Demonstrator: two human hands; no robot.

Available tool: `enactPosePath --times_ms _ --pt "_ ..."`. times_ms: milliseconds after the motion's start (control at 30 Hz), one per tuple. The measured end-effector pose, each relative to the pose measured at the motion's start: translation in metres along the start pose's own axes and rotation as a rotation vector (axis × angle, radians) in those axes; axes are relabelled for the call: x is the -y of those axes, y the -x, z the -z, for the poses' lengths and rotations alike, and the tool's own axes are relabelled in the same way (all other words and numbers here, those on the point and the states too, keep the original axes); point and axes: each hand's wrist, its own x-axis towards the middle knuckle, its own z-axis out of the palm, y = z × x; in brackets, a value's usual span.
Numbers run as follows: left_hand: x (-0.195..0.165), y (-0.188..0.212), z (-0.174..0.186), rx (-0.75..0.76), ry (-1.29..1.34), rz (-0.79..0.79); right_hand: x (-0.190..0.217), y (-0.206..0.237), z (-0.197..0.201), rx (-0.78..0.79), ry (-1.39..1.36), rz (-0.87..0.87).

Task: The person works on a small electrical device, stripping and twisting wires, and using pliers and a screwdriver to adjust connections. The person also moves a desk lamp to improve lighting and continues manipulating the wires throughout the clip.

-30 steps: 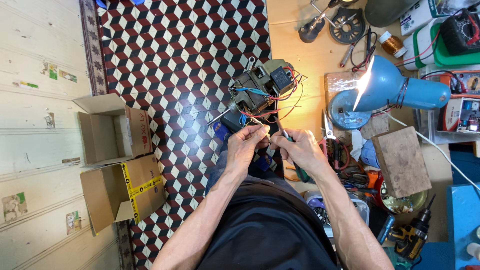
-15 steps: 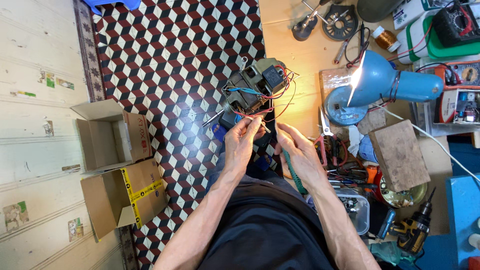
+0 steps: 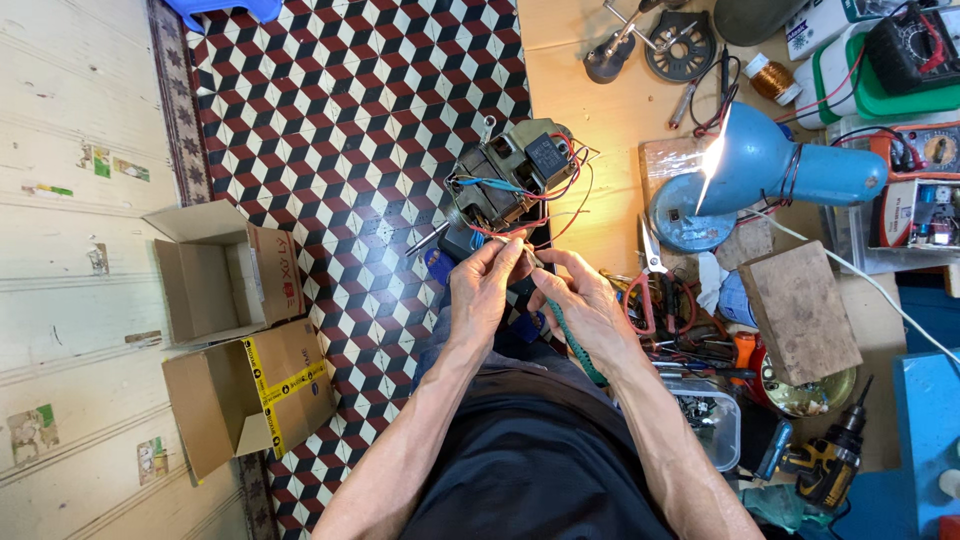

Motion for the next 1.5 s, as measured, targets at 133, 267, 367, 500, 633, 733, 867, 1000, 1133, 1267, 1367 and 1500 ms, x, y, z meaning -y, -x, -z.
enactPosePath --times_ms 133,267,367,500,633,733,867,1000,1133,1267,1367,1500 --pt "0.000 0.000 -0.002 -0.012 0.000 0.005 0.001 0.002 0.000 -0.010 0.002 -0.005" --pt "-0.001 0.001 -0.002 -0.012 -0.005 0.001 0.000 0.002 0.001 0.000 -0.023 -0.001" --pt "-0.002 0.001 -0.001 -0.014 -0.023 -0.002 -0.002 0.001 0.001 0.012 -0.048 0.008" --pt "-0.003 0.001 -0.002 -0.016 -0.016 0.006 -0.003 0.000 0.002 0.013 -0.067 -0.008" --pt "-0.003 0.001 -0.002 -0.020 -0.007 0.012 -0.003 -0.002 0.002 0.015 -0.070 -0.006" --pt "-0.003 0.002 -0.002 -0.013 -0.032 -0.001 -0.005 -0.004 0.002 0.018 -0.100 -0.015" --pt "-0.001 0.002 -0.005 -0.051 -0.029 -0.021 -0.009 -0.007 -0.001 0.003 -0.187 -0.052" --pt "0.001 0.001 -0.006 -0.056 0.005 -0.024 -0.011 -0.010 -0.002 -0.014 -0.209 -0.057" --pt "0.003 0.000 -0.008 -0.073 0.025 -0.019 -0.013 -0.009 -0.003 -0.029 -0.291 -0.079" --pt "0.007 -0.003 -0.009 -0.092 0.037 -0.031 -0.013 -0.010 -0.003 -0.050 -0.306 -0.099" --pt "0.010 -0.003 -0.009 -0.100 0.033 -0.028 -0.014 -0.011 -0.003 -0.051 -0.322 -0.107" --pt "0.010 -0.003 -0.010 -0.116 0.027 -0.034 -0.018 -0.012 -0.003 -0.059 -0.337 -0.099"
